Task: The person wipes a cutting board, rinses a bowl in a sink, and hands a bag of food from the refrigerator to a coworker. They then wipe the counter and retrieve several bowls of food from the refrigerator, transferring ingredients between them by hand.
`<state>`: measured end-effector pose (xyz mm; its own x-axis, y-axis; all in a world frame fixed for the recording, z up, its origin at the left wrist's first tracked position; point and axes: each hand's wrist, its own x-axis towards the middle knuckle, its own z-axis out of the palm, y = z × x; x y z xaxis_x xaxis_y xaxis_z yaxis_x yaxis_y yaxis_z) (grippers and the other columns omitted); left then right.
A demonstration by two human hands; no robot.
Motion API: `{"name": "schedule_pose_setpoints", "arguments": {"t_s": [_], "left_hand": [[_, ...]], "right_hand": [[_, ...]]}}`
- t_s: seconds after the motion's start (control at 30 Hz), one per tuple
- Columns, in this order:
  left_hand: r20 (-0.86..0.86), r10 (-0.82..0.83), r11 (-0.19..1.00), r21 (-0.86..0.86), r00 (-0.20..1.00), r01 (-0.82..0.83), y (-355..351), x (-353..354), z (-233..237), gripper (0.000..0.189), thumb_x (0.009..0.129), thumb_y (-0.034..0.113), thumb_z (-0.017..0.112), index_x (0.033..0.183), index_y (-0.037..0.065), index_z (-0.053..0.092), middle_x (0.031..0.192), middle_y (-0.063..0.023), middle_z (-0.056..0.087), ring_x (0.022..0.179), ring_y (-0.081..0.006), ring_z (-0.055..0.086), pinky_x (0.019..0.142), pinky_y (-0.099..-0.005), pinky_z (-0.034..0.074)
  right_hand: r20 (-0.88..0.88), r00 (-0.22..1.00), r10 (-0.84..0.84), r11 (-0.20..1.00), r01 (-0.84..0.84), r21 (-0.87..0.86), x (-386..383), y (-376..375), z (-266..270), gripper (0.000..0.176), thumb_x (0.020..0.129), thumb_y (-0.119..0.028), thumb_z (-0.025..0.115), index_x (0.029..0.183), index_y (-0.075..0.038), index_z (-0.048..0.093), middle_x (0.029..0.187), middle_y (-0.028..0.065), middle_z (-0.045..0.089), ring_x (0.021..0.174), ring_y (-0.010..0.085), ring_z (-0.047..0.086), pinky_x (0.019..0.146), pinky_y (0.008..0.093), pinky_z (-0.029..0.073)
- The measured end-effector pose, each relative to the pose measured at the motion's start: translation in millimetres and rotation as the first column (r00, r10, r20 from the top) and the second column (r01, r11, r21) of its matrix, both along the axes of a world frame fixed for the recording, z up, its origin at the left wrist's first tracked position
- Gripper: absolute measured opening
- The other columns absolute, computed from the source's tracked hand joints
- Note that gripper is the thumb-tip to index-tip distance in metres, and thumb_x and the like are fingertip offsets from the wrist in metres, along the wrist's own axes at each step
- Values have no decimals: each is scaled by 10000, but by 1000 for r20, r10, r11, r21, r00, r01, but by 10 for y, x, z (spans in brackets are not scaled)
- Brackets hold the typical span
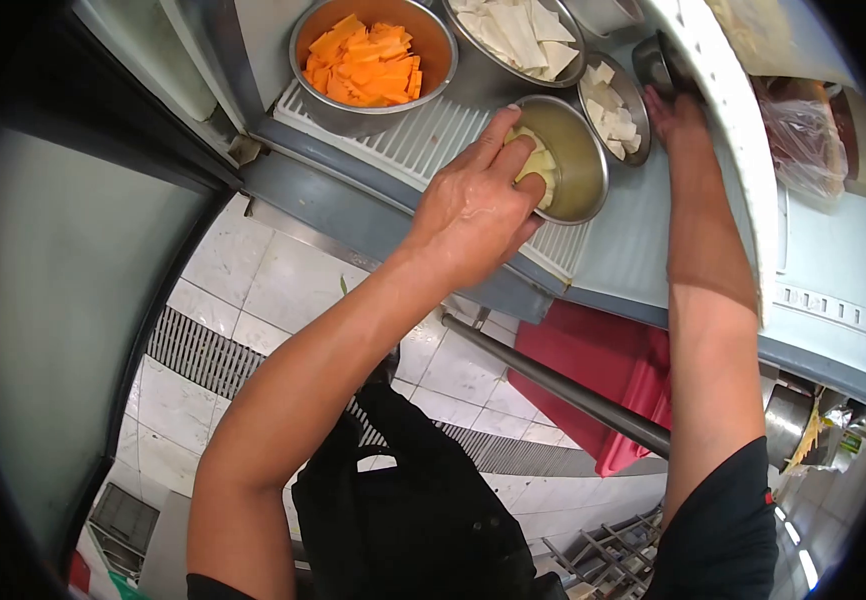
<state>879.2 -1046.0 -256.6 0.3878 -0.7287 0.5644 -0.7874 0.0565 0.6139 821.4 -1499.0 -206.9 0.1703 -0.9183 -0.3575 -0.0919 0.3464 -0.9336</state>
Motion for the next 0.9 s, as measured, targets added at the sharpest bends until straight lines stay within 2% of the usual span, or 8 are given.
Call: {"name": "schedule_pose_setpoints", "arguments": {"t_s": [0.3,0.37,0.6,0.7,0.77,0.8,0.87,0.9], "left_hand": [[50,8,993,113,999,-14,43,-15,149,271,681,154,804,864,39,640,1276,-150,525,1357,-373,367,910,-430,533],[53,-4,988,154,999,-5,33,-24,167,262,702,180,793,877,30,670,1275,-167,497,1355,-380,357,974,-428,488],[63,-6,984,179,998,-6,55,-49,174,272,689,157,797,868,18,648,1351,-176,470,1370,-401,337,935,-430,514],[78,17,979,199,997,-32,-5,-35,251,344,681,156,803,948,20,635,1393,-190,420,1366,-414,327,987,-461,467],[121,57,973,215,991,-82,9,-34,375,459,699,165,794,1098,39,604,1438,-208,354,1358,-429,317,1039,-506,399],[135,41,975,211,990,-69,27,-46,440,459,699,165,794,1098,39,604,1438,-208,354,1358,-429,317,1039,-506,399],[63,83,986,139,995,-91,133,-106,576,513,758,183,755,1211,40,558,1457,-231,315,1365,-432,300,1078,-524,335],[47,114,984,134,992,-119,200,-133,661,540,772,200,748,1253,57,551,1421,-238,362,1318,-451,349,1063,-511,353]], "right_hand": [[-8,997,83,920,-79,-385,-5,903,-106,263,950,-171,510,1149,-26,602,1081,187,647,932,298,666,754,417,585],[-40,996,84,895,-93,-437,0,1075,-119,268,946,-177,514,1149,-27,606,1078,186,649,930,300,666,755,418,580],[-129,988,84,819,-142,-556,-72,1458,-52,284,935,-197,530,1149,-31,618,1068,184,658,925,309,663,761,422,563],[-163,984,76,800,-158,-580,-220,1635,66,292,930,-205,537,1149,-33,624,1063,184,662,922,313,662,764,423,556],[-179,982,65,794,-160,-586,-347,1779,179,296,927,-211,542,1149,-34,628,1061,183,664,920,315,661,765,424,551],[-193,979,58,789,-164,-593,-409,1871,206,299,925,-214,544,1149,-35,629,1059,183,665,920,317,661,766,425,549],[-215,976,38,773,-165,-612,-511,2071,249,304,922,-220,549,1149,-36,633,1056,182,668,918,319,660,768,426,544],[-226,974,30,771,-166,-615,-537,2173,277,306,920,-222,551,1149,-36,635,1055,182,669,917,320,660,769,426,542]]}}
